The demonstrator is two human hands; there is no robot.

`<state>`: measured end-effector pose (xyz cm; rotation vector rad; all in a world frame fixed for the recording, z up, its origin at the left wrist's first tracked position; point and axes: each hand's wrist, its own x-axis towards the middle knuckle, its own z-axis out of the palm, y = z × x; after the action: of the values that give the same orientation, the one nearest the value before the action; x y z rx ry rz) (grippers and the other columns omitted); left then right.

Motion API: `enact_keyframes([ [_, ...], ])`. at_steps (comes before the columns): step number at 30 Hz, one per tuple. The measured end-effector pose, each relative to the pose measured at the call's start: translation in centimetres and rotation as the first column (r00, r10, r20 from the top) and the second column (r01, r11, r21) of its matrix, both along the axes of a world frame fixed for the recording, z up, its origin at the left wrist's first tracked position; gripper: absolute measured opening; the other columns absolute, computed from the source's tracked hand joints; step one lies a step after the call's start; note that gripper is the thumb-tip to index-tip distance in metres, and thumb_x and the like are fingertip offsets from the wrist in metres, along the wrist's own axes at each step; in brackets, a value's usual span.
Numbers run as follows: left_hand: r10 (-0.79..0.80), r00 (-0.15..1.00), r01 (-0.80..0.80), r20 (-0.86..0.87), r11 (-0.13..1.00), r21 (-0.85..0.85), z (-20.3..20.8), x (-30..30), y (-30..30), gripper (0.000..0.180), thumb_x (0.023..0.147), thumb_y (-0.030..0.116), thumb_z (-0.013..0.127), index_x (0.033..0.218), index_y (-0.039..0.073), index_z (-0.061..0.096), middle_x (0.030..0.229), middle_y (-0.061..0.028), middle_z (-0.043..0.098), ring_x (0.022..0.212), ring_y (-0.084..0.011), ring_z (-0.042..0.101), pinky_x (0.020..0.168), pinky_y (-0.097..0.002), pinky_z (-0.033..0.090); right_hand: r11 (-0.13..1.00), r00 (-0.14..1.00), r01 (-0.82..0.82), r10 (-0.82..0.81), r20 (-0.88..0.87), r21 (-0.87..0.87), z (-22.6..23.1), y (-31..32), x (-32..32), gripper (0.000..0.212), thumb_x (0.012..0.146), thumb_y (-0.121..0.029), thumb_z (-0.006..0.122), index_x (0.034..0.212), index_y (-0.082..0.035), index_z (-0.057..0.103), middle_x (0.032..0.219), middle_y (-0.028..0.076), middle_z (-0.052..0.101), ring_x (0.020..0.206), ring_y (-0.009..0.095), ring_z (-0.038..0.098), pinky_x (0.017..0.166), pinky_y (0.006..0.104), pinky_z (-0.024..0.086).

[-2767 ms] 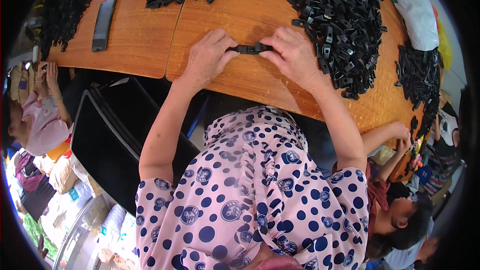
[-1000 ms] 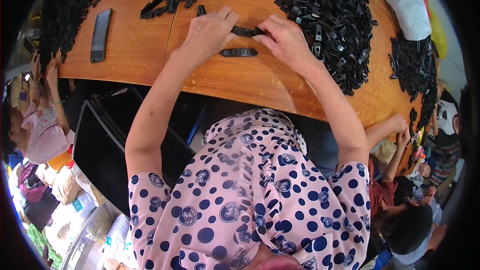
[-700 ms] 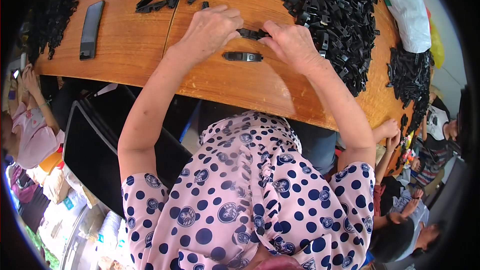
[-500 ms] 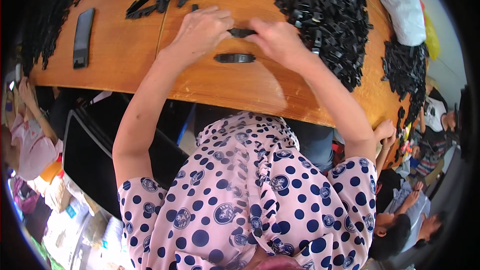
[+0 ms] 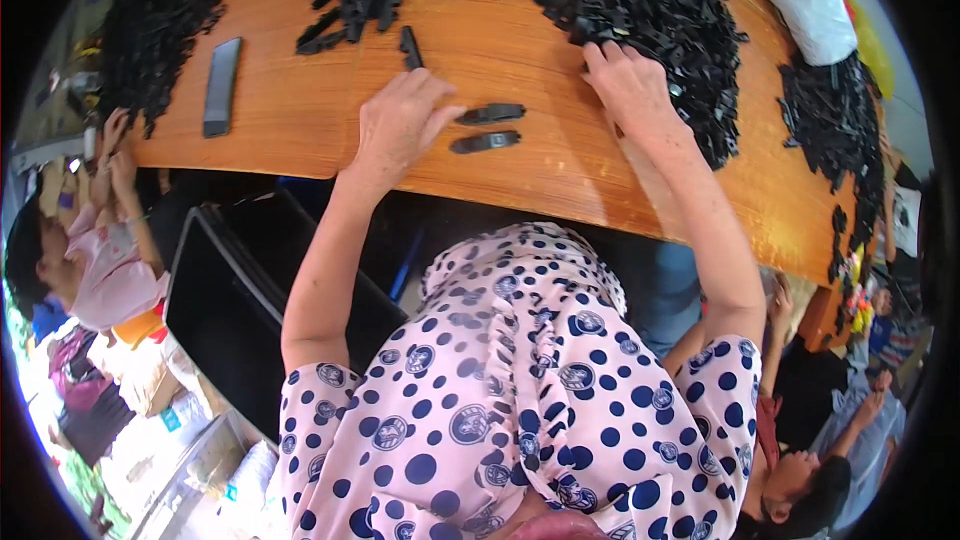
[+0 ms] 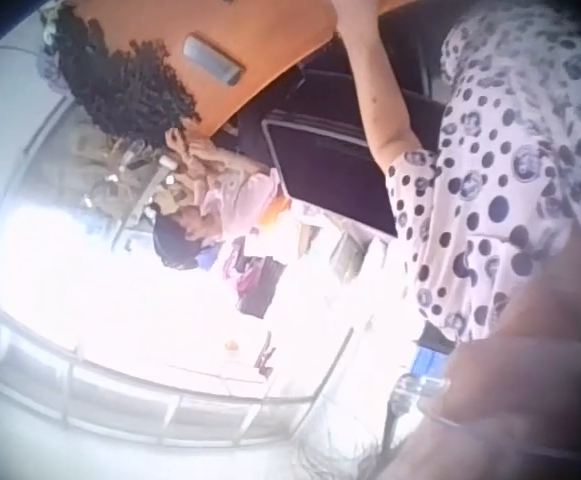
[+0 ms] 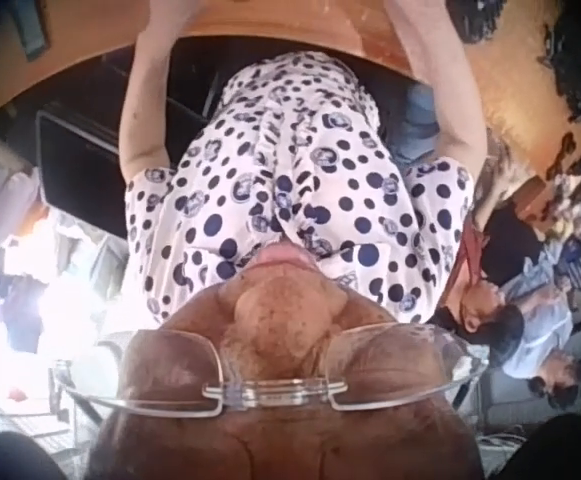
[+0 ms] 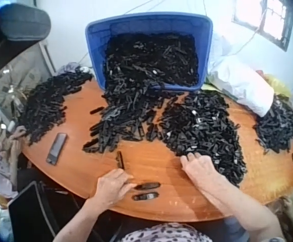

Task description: The person assembles plastic parts by fitting small plastic pieces onto base pieces by hand and sets the assembled components on the table. The person periodically gathers the assembled parts and places them into a container.

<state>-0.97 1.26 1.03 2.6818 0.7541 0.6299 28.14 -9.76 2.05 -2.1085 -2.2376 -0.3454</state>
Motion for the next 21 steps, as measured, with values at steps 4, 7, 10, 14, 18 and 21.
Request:
enact_keyframes([
  [4, 0.359, 0.933, -0.338, 0.032, 0.903, -0.266, 0.0, -1.4, 2.7, 0.024, 0.091, 0.022, 0.072, 0.102, 0.001, 0.066, 0.092, -0.013, 0.07, 0.082, -0.0259, 0.069, 0.073, -0.0361, 0.054, 0.997, 0.987, -0.064, 0.07, 0.144, -0.045, -1.4, 0.2, 0.3, 0.017, 0.077, -0.003, 0.065, 0.094, -0.004, 0.063, 0.085, 0.011, 0.065, 0.089, 0.024, 0.068, 0.066, 0.0323, 0.059],
  [7, 0.434, 0.901, -0.422, -0.011, 0.869, -0.259, -2.1, -1.9, 5.9, 0.029, 0.091, 0.03, 0.072, 0.101, 0.005, 0.063, 0.086, -0.015, 0.07, 0.079, -0.0314, 0.069, 0.07, -0.0395, 0.053, 0.991, 0.992, -0.12, 0.117, 0.053, 0.055, -0.9, 1.0, -0.6, 0.016, 0.078, -0.002, 0.066, 0.093, -0.003, 0.061, 0.084, 0.01, 0.064, 0.089, 0.025, 0.069, 0.069, 0.0332, 0.059],
  [10, 0.386, 0.915, -0.402, -0.113, 0.872, -0.28, -2.4, 1.4, 5.6, 0.028, 0.089, 0.031, 0.072, 0.099, 0.006, 0.062, 0.091, -0.0127, 0.068, 0.083, -0.0319, 0.068, 0.072, -0.0395, 0.052, 0.994, 0.922, -0.057, 0.089, -0.377, 0.094, -0.5, 1.2, -1.7, 0.017, 0.082, -0.005, 0.069, 0.096, -0.002, 0.059, 0.086, 0.011, 0.065, 0.086, 0.025, 0.07, 0.072, 0.0334, 0.058],
  [14, 0.161, 0.984, -0.166, -0.072, 0.984, -0.07, -2.0, 4.4, 3.1, 0.018, 0.086, 0.015, 0.071, 0.097, 0.008, 0.058, 0.098, -0.0063, 0.062, 0.09, -0.0288, 0.063, 0.075, -0.041, 0.052, 0.994, 0.302, 0.102, -0.057, -0.952, -0.027, -2.2, 2.3, -4.3, 0.024, 0.085, -0.012, 0.074, 0.103, -0.003, 0.06, 0.091, 0.012, 0.066, 0.08, 0.023, 0.067, 0.071, 0.0323, 0.053],
  [18, -0.011, 0.999, 0.012, -0.036, 1.0, 0.029, -0.9, 4.5, 2.2, 0.023, 0.083, 0.012, 0.072, 0.103, 0.01, 0.06, 0.102, -0.0059, 0.059, 0.101, -0.0292, 0.059, 0.082, -0.0429, 0.05, 0.995, 0.546, 0.058, 0.033, -0.837, 0.078, -4.4, 1.7, -4.6, 0.023, 0.082, -0.014, 0.075, 0.1, -0.004, 0.063, 0.091, 0.01, 0.065, 0.09, 0.028, 0.064, 0.081, 0.0391, 0.05],
  [21, 0.042, 0.999, -0.042, 0.02, 0.999, 0.027, -1.6, 3.0, 2.7, 0.029, 0.082, 0.014, 0.074, 0.108, 0.008, 0.061, 0.1, -0.0069, 0.058, 0.098, -0.0297, 0.058, 0.083, -0.0417, 0.05, 0.99, 0.772, -0.023, 0.105, -0.626, 0.137, -3.8, 1.0, -3.3, 0.022, 0.082, -0.014, 0.074, 0.099, -0.006, 0.065, 0.094, 0.008, 0.063, 0.098, 0.03, 0.059, 0.086, 0.0417, 0.046],
])
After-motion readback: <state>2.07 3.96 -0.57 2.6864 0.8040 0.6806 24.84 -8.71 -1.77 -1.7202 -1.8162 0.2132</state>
